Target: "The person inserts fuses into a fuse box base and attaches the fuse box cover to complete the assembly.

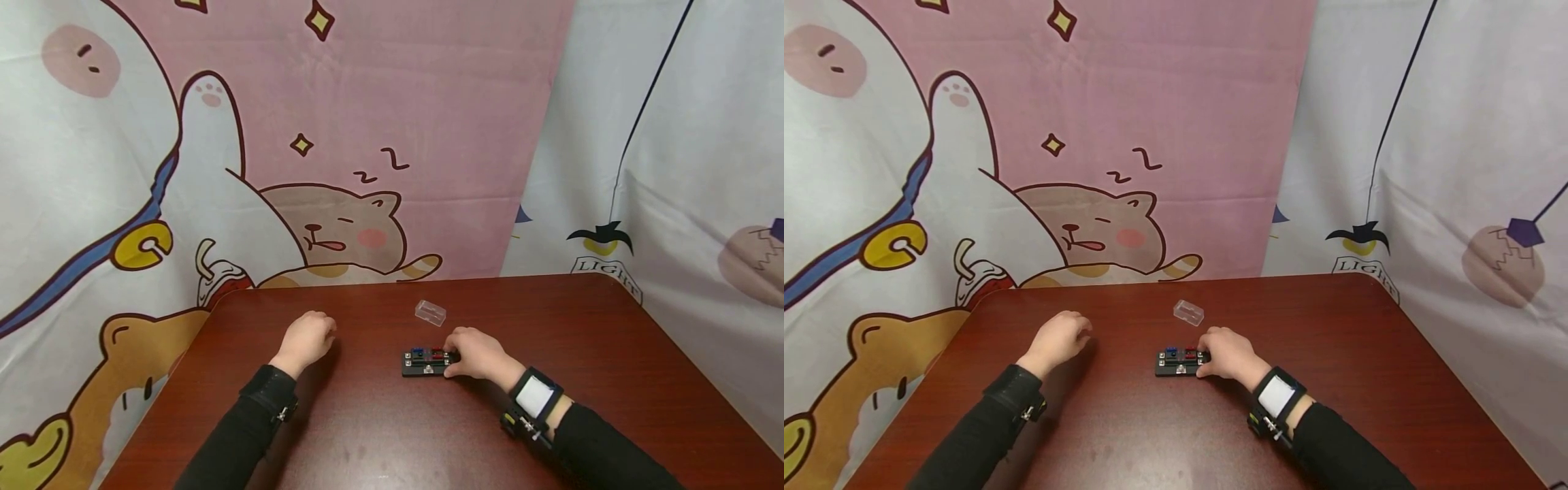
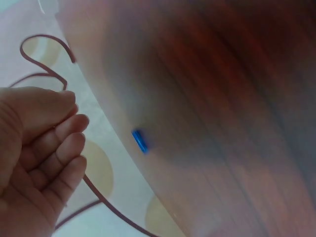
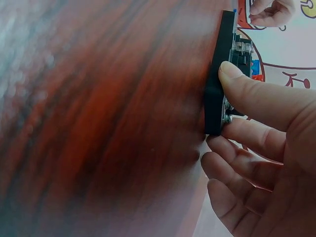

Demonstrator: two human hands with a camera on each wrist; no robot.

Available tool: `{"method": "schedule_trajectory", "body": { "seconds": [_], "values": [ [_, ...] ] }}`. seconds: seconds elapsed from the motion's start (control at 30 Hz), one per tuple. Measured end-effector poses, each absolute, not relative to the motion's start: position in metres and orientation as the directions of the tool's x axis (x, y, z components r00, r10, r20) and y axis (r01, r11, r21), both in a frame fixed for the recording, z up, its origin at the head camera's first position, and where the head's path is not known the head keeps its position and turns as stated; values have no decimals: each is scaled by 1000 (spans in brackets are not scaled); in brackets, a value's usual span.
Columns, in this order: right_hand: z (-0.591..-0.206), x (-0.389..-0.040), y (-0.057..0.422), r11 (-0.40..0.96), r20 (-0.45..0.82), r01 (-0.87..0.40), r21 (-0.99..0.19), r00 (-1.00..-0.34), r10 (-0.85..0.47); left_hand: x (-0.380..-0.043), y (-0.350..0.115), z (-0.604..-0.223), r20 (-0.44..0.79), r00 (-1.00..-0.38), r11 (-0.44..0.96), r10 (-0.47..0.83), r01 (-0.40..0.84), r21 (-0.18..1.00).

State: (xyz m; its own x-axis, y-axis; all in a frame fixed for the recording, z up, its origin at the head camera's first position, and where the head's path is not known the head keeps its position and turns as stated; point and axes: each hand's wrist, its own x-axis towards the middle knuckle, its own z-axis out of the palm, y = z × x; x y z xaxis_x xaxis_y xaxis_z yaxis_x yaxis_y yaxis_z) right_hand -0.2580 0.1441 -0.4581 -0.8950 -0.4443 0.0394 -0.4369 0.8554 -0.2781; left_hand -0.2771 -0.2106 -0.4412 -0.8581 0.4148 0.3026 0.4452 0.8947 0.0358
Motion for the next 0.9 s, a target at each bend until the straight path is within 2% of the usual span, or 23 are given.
{"method": "schedule_trajectory", "body": {
  "seconds": [0.53,0.9],
  "values": [
    [-457,-257,145,852,26,-437,-289,-893,-449,-287,-234,-448,270,-844,886,464,447,-126],
    [-456,-259,144,859,18,-425,-285,-898,-439,-290,-233,-454,287,-857,904,427,406,-132]
  ]
}}
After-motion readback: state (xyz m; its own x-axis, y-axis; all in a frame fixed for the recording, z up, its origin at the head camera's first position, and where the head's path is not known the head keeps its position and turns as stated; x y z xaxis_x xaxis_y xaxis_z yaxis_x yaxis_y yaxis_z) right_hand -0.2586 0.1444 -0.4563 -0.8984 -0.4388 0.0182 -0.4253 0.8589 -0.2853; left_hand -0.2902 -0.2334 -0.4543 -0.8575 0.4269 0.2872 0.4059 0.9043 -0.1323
